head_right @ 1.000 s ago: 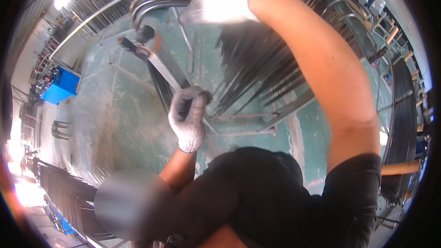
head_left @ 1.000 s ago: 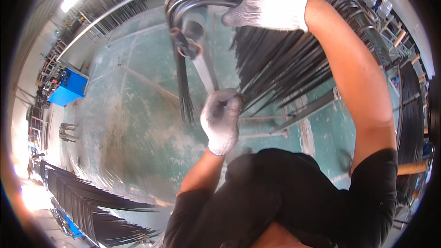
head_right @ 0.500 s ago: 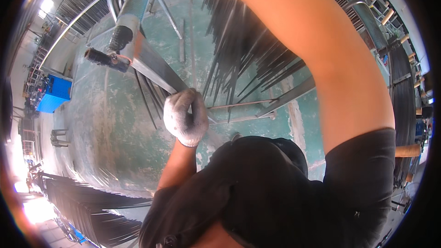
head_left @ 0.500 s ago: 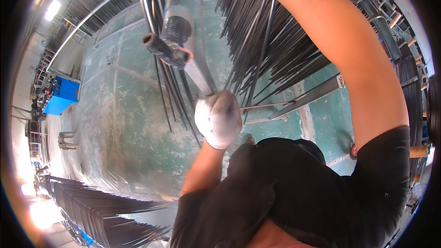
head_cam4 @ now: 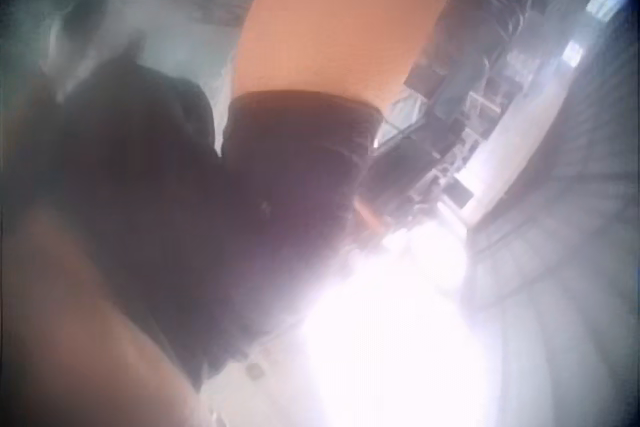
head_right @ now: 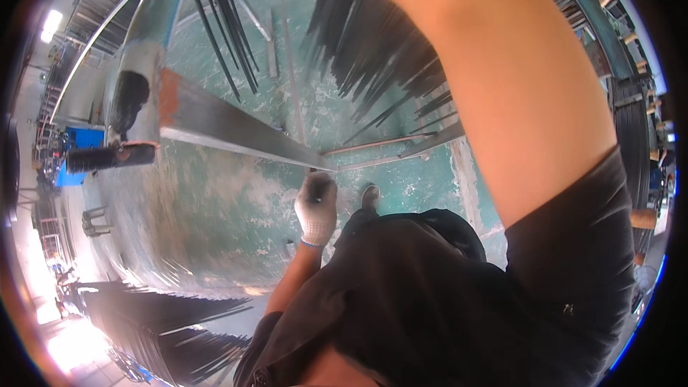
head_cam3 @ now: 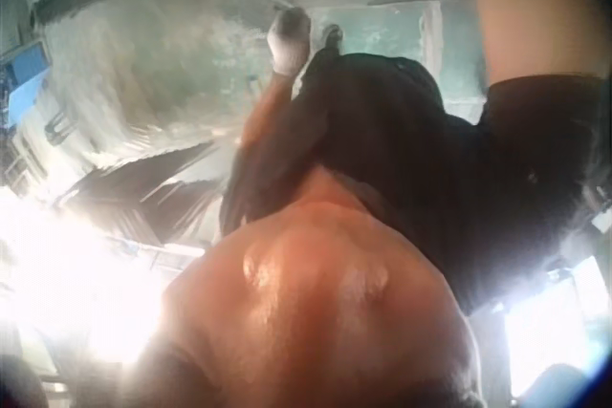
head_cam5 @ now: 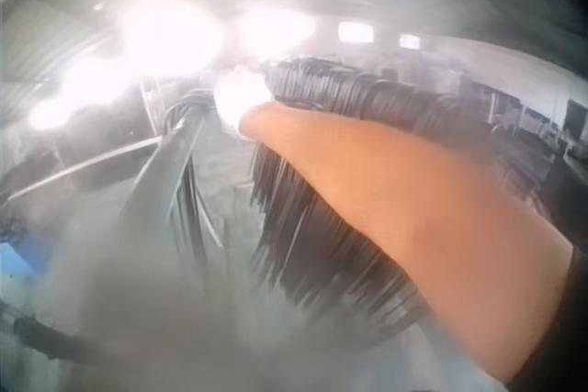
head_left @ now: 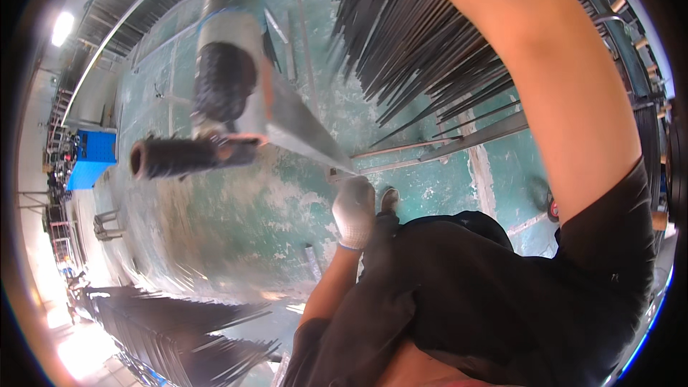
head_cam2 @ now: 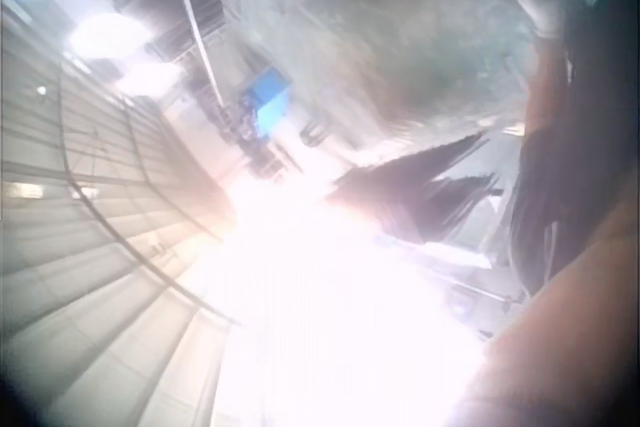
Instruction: The person feeds straight metal rods into a bending machine, which bends them into a U-shape. The person then removes the bent rods and stacks them on a nearby rack. This process is repeated multiple times throughout the video.
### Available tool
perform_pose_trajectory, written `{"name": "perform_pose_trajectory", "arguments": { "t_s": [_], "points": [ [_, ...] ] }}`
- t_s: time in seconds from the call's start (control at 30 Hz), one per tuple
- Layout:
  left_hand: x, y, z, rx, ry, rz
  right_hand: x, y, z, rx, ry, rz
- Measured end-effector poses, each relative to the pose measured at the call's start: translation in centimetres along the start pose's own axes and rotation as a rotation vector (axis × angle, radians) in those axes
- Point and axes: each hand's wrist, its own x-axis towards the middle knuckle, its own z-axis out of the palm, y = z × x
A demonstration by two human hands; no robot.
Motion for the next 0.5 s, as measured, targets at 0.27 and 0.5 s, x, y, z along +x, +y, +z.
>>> {"name": "perform_pose_trajectory", "arguments": {
  "t_s": [0.27,0.5],
  "points": [
    [-1.1,-0.2,7.5,-0.035,-0.544,-0.053,-21.1,-0.5,-5.4,0.452,0.122,0.011],
    [-1.1,1.7,16.8,0.051,-0.922,0.006,-55.8,6.8,-11.1,0.520,-0.208,0.085]
  ]
}}
